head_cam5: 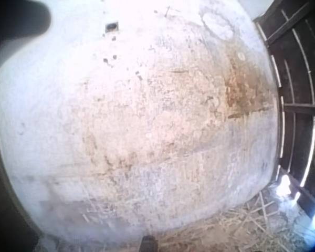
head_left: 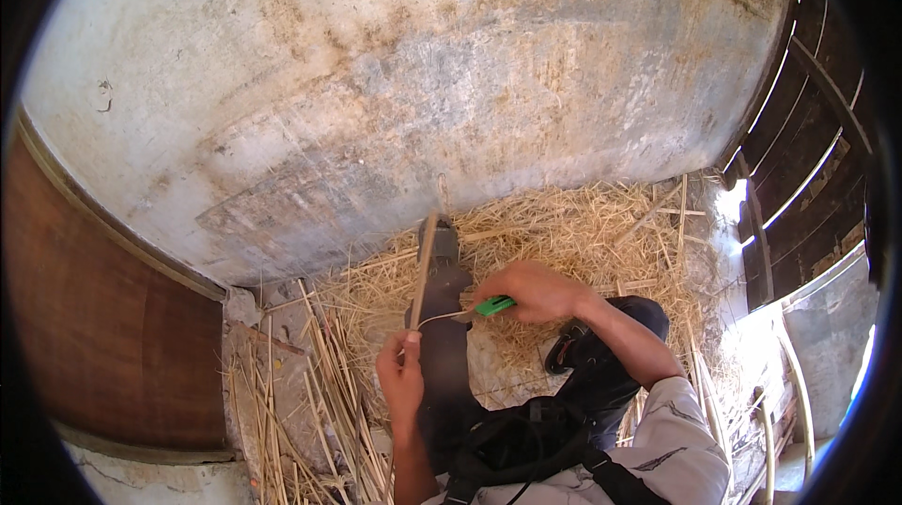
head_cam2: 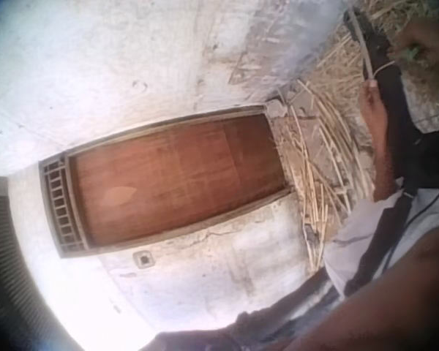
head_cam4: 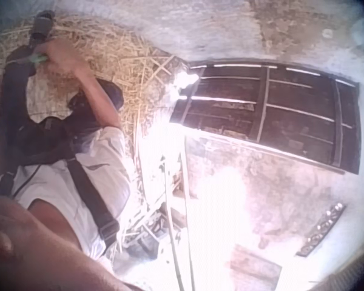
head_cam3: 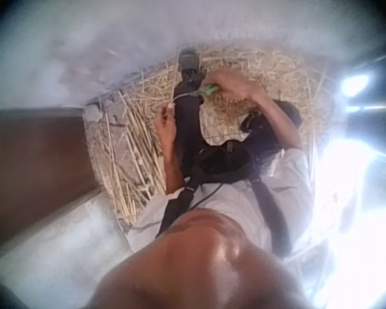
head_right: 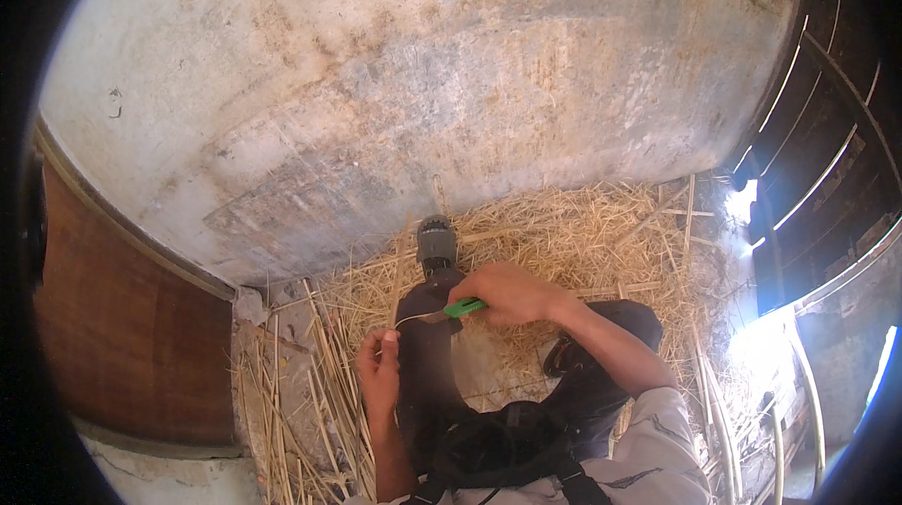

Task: The person whittles and shapes a long wooden stick using a small green-handled knife and a larger blade, shaving off thin strips while sitting among wood debris.

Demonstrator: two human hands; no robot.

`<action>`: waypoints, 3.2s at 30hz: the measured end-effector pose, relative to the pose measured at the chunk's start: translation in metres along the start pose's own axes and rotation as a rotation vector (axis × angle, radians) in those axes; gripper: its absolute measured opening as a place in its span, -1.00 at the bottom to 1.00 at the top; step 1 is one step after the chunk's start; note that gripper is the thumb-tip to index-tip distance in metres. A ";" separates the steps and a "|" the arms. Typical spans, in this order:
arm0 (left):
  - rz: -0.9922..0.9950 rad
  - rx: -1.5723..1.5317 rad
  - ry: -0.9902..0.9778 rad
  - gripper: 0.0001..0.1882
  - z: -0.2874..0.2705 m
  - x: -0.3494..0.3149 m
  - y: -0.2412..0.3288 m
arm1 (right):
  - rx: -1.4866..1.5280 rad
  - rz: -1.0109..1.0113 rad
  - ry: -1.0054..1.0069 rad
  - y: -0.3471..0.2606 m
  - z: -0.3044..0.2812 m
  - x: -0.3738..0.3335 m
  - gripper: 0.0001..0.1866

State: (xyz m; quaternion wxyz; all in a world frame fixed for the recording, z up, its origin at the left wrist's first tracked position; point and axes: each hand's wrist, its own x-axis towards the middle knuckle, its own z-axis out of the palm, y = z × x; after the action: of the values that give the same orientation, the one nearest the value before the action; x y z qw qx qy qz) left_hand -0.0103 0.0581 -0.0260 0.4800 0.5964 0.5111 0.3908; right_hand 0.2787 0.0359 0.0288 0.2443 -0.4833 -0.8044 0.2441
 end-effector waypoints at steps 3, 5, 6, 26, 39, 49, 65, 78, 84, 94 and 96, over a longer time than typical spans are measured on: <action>0.005 -0.001 0.032 -0.72 -0.003 0.004 0.003 | 0.036 -0.011 -0.008 -0.006 -0.002 0.000 -0.73; 0.014 0.009 0.042 -0.73 -0.004 0.005 0.003 | 0.046 -0.006 -0.028 -0.006 -0.004 -0.001 -0.74; 0.026 0.014 0.049 -0.74 -0.005 0.006 0.001 | 0.046 -0.003 -0.047 -0.006 -0.004 0.000 -0.74; -0.021 -0.067 0.160 -0.72 -0.002 0.023 0.026 | 0.170 -0.062 -0.189 -0.016 -0.009 0.003 -0.77; 0.069 0.125 0.541 -0.64 -0.071 0.057 -0.025 | 0.334 -0.014 -0.303 -0.012 -0.035 -0.016 -0.76; -0.110 -0.315 0.150 -0.59 -0.094 0.028 0.003 | 0.270 0.494 0.377 0.023 -0.057 -0.022 -0.69; -0.158 -0.236 -0.515 -0.59 0.030 -0.011 0.072 | 0.782 0.342 0.500 -0.002 -0.017 0.010 -0.50; 0.204 0.198 -0.645 -0.64 0.011 -0.010 0.038 | 1.046 0.399 0.924 0.008 -0.043 -0.010 -0.71; -0.083 -0.003 -0.571 -0.75 0.002 -0.015 0.035 | 0.865 0.392 0.953 0.002 -0.051 -0.012 -0.55; 0.069 0.004 -0.198 -0.70 0.015 -0.020 0.062 | -0.058 -0.005 0.617 -0.016 -0.011 -0.008 -0.71; 0.081 -0.009 -0.197 -0.70 0.018 -0.020 0.064 | -0.160 -0.075 0.620 -0.028 -0.002 -0.005 -0.72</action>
State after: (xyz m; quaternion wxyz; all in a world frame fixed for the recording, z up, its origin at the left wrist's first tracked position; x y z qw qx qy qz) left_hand 0.0182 0.0339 0.0327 0.5145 0.6497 0.4352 0.3518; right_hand 0.2640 0.0202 0.0473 0.4478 -0.5226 -0.7254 0.0118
